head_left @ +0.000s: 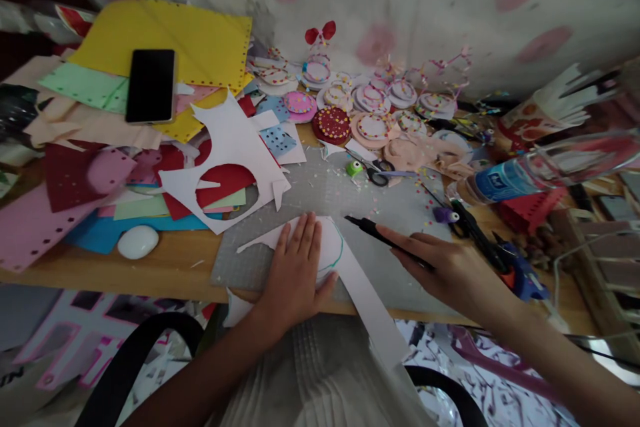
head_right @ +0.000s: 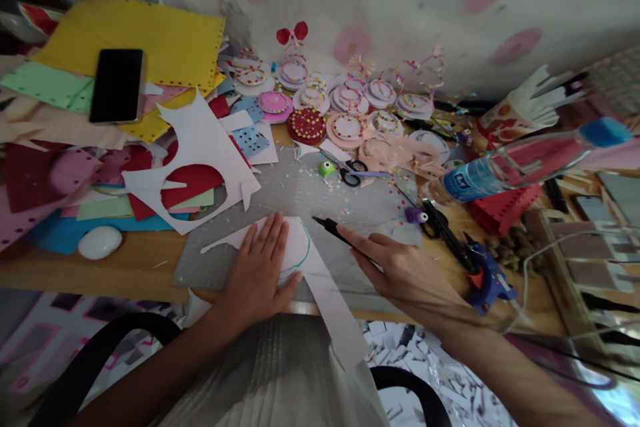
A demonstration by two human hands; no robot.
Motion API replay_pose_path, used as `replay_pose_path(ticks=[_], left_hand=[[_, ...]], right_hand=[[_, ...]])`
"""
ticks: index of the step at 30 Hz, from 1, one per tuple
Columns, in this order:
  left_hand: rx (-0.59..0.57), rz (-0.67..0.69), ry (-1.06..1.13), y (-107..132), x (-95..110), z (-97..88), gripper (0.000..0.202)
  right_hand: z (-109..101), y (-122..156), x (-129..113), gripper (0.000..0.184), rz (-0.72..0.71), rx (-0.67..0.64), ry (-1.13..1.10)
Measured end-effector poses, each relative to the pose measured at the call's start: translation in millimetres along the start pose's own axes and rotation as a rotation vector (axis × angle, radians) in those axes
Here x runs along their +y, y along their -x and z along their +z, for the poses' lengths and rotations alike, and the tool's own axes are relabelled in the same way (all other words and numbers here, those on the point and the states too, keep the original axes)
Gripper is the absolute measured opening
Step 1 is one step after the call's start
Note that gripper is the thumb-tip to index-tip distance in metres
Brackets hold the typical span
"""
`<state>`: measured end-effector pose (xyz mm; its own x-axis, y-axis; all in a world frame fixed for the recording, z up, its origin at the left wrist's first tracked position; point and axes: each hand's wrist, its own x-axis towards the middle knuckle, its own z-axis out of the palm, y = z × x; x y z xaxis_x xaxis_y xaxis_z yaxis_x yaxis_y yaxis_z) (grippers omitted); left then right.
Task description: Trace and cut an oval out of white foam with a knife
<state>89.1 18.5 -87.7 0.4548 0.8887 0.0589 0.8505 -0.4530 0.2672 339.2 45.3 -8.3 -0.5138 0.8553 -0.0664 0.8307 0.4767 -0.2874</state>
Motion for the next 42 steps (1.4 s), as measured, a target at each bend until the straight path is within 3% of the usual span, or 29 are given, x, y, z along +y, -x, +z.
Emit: replay_pose_path(ticks=[3, 10, 20, 29, 42], left_hand=[[-0.003, 0.004, 0.001, -1, 0, 0.5, 0.082], [-0.002, 0.001, 0.010, -1, 0, 0.0, 0.081], [0.000, -0.004, 0.015, 0, 1, 1.1, 0.081], [-0.016, -0.010, 0.021, -1, 1, -1.3, 0.082], [0.000, -0.012, 0.041, 0, -1, 1.0, 0.083]], right_hand=[[-1, 4, -4, 0.043, 0.027, 0.021, -0.026], [14, -11, -13, 0.044, 0.040, -0.077, 0.032], [12, -13, -15, 0.046, 0.065, -0.149, 0.096], [10, -12, -13, 0.046, 0.023, -0.136, 0.080], [17, -4, -30, 0.046, 0.106, -0.099, 0.067]])
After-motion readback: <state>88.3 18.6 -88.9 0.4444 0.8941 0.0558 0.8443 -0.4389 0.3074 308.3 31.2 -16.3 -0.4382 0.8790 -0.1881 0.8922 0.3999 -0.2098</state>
